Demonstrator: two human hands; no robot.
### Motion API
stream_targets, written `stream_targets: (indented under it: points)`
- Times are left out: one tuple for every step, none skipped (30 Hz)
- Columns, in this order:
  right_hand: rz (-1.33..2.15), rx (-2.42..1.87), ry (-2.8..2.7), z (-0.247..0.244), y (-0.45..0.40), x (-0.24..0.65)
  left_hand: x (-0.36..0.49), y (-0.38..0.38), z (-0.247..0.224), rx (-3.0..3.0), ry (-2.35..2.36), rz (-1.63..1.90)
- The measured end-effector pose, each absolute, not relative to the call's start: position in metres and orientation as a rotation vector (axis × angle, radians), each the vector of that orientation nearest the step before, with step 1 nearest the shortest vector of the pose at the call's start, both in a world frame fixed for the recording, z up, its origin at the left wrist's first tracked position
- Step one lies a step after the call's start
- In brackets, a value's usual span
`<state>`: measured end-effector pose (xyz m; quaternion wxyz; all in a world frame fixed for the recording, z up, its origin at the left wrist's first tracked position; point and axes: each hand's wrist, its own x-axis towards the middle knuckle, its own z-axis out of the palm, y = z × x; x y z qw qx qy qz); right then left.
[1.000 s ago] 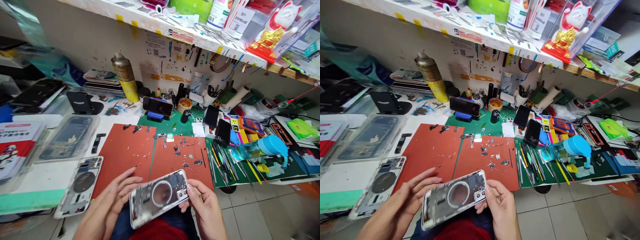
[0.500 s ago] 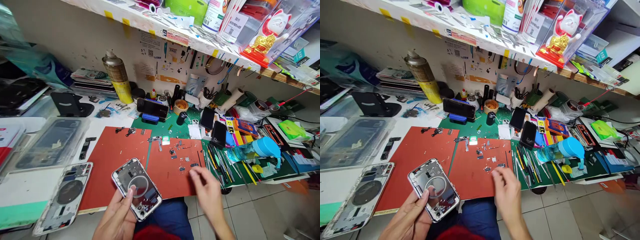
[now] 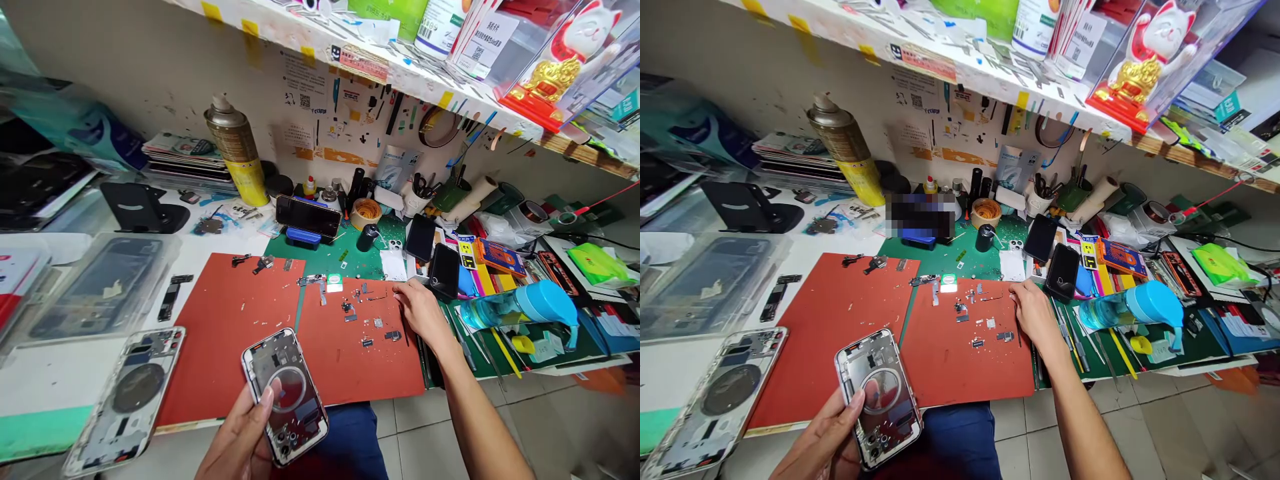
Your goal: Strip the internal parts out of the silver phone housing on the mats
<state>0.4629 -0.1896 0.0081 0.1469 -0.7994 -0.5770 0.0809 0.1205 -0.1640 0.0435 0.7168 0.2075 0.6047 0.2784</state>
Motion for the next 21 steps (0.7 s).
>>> stream_targets:
  points:
    - [0.232, -2.311, -1.675, 0.007, -0.189, 0.464, 0.121, -0.164, 0.043, 0.439, 1.335, 0.617]
    - [0.230, -2.323, -1.684, 0.006, -0.189, 0.466, 0.122, -0.164, 0.044, 0.425, 1.330, 0.616]
    - [0.226, -2.334, -1.686, 0.006, -0.190, 0.467, 0.123, -0.163, 0.044, 0.422, 1.326, 0.617]
    - [0.220, -2.345, -1.683, 0.005, -0.190, 0.468, 0.124, -0.163, 0.045, 0.425, 1.324, 0.621]
    - [0.215, -2.355, -1.677, 0.005, -0.190, 0.469, 0.125, -0.163, 0.046, 0.426, 1.323, 0.624]
    - [0.211, -2.363, -1.669, 0.005, -0.191, 0.470, 0.125, -0.164, 0.047, 0.424, 1.322, 0.627]
    - [0.210, -2.369, -1.661, 0.004, -0.191, 0.470, 0.126, -0.164, 0.047, 0.416, 1.318, 0.631]
    - [0.211, -2.374, -1.653, 0.004, -0.192, 0.471, 0.127, -0.165, 0.046, 0.404, 1.313, 0.637]
    - [0.212, -2.377, -1.645, 0.003, -0.192, 0.471, 0.127, -0.166, 0.045, 0.386, 1.304, 0.646]
    - [0.214, -2.377, -1.639, 0.003, -0.192, 0.471, 0.128, -0.167, 0.043, 0.364, 1.292, 0.657]
    - [0.217, -2.375, -1.636, 0.002, -0.192, 0.472, 0.128, -0.168, 0.041, 0.336, 1.275, 0.670]
    - [0.218, -2.371, -1.633, 0.002, -0.192, 0.472, 0.128, -0.168, 0.039, 0.303, 1.251, 0.681]
    - [0.219, -2.367, -1.633, 0.002, -0.192, 0.472, 0.128, -0.169, 0.037, 0.268, 1.225, 0.685]
    - [0.219, -2.363, -1.634, 0.002, -0.192, 0.473, 0.128, -0.168, 0.036, 0.237, 1.200, 0.682]
    - [0.218, -2.360, -1.633, 0.001, -0.192, 0.473, 0.128, -0.168, 0.035, 0.215, 1.177, 0.676]
    - [0.216, -2.359, -1.631, 0.001, -0.192, 0.474, 0.128, -0.168, 0.034, 0.205, 1.162, 0.673]
    - [0.213, -2.359, -1.626, 0.001, -0.192, 0.475, 0.128, -0.168, 0.034, 0.207, 1.155, 0.676]
    - [0.210, -2.358, -1.620, 0.000, -0.192, 0.475, 0.128, -0.168, 0.034, 0.216, 1.152, 0.680]
    - [0.209, -2.355, -1.615, 0.000, -0.192, 0.476, 0.128, -0.168, 0.034, 0.223, 1.151, 0.684]
    - [0.209, -2.351, -1.610, -0.001, -0.192, 0.476, 0.127, -0.168, 0.035, 0.229, 1.148, 0.690]
    - [0.210, -2.344, -1.607, -0.002, -0.192, 0.477, 0.127, -0.169, 0.035, 0.231, 1.147, 0.695]
